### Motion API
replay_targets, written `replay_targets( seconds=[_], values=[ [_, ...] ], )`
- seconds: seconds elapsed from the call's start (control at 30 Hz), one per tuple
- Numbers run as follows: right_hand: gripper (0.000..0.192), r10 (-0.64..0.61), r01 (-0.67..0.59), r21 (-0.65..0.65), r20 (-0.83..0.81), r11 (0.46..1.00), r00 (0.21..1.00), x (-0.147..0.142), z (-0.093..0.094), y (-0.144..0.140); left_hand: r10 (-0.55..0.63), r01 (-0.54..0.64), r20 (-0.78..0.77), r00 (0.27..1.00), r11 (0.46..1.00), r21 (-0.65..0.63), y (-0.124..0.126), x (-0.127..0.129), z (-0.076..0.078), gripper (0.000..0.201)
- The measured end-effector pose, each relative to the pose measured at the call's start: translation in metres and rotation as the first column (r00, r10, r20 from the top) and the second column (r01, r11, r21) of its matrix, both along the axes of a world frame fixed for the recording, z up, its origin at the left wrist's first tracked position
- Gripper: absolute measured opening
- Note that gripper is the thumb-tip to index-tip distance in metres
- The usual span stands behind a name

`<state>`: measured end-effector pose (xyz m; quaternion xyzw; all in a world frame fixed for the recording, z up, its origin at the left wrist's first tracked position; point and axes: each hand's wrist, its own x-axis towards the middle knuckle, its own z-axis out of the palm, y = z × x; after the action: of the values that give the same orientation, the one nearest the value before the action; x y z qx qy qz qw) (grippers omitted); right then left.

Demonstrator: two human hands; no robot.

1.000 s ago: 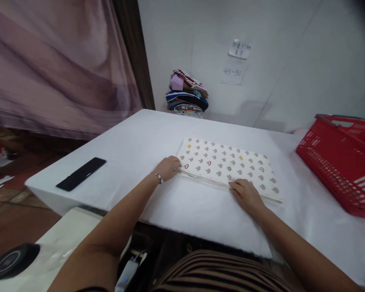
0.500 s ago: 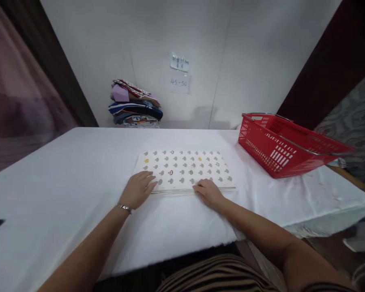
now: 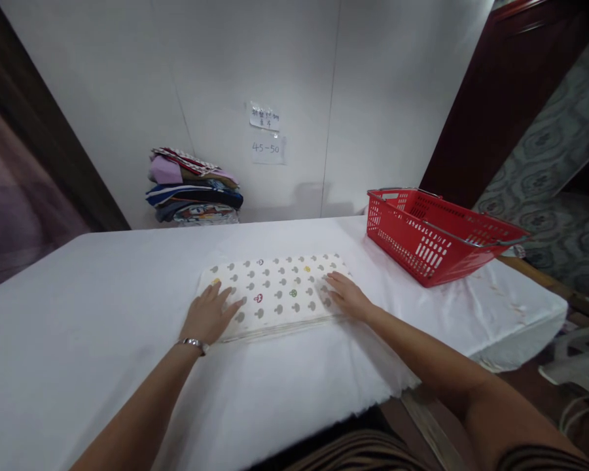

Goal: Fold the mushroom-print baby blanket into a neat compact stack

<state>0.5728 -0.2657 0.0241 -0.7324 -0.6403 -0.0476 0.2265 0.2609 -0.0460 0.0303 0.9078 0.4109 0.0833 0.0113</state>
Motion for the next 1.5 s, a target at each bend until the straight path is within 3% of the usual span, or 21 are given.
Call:
replay_targets(
  seconds=[0.13,0.23,0.4,0.6,0.7,0.9,1.13,1.2,1.3,1.4,1.5],
  values=[
    [0.055,-0.149,0.147,-0.264,0.010,0.953,0.989,0.025,-0.003,0.027,0.111,-0.118,-0.140,0.984,0.992,-0.046,0.008,0.005,-0.008,0.071],
    [0.060,-0.214,0.202,-0.367,0.008,0.908,0.977,0.033,-0.014,0.030,0.117,-0.132,-0.170,0.978,0.988,-0.082,0.013,-0.003,-0.020,0.070],
    [0.062,-0.205,0.190,-0.385,0.001,0.903,0.979,0.037,-0.018,0.029,0.108,-0.141,-0.214,0.971,0.979,-0.145,0.025,-0.002,-0.018,0.065],
    [0.073,-0.251,0.238,-0.382,0.015,0.893,0.968,0.057,-0.003,0.077,0.118,-0.134,-0.201,0.972,0.989,-0.068,0.059,0.049,0.009,0.073],
    [0.074,-0.309,0.286,-0.421,0.014,0.861,0.951,0.069,-0.010,0.095,0.150,-0.168,-0.199,0.968,0.983,-0.074,0.081,0.065,0.005,0.074],
    [0.073,-0.327,0.295,-0.413,-0.008,0.862,0.945,0.078,-0.028,0.094,0.173,-0.196,-0.194,0.966,0.975,-0.105,0.098,0.056,-0.019,0.079],
    [0.073,-0.344,0.327,-0.453,0.048,0.829,0.938,0.074,-0.017,0.099,0.180,-0.220,-0.236,0.955,0.963,-0.157,0.096,0.062,-0.009,0.079],
    [0.076,-0.310,0.305,-0.439,0.063,0.845,0.949,0.062,-0.010,0.112,0.162,-0.193,-0.216,0.963,0.972,-0.132,0.094,0.072,-0.003,0.079],
    [0.080,-0.139,0.143,-0.412,0.040,0.900,0.989,0.032,0.000,0.140,0.045,-0.059,-0.188,0.981,0.996,-0.073,0.089,0.094,-0.001,0.076],
    [0.082,0.030,-0.031,-0.392,-0.009,0.920,0.999,0.001,-0.001,0.167,-0.062,0.047,-0.196,0.979,0.996,-0.080,0.085,0.109,-0.009,0.074],
    [0.081,0.077,-0.085,-0.398,-0.037,0.914,0.996,-0.013,-0.011,0.181,-0.086,0.066,-0.181,0.980,0.991,-0.112,0.086,0.112,-0.022,0.075]
  ],
)
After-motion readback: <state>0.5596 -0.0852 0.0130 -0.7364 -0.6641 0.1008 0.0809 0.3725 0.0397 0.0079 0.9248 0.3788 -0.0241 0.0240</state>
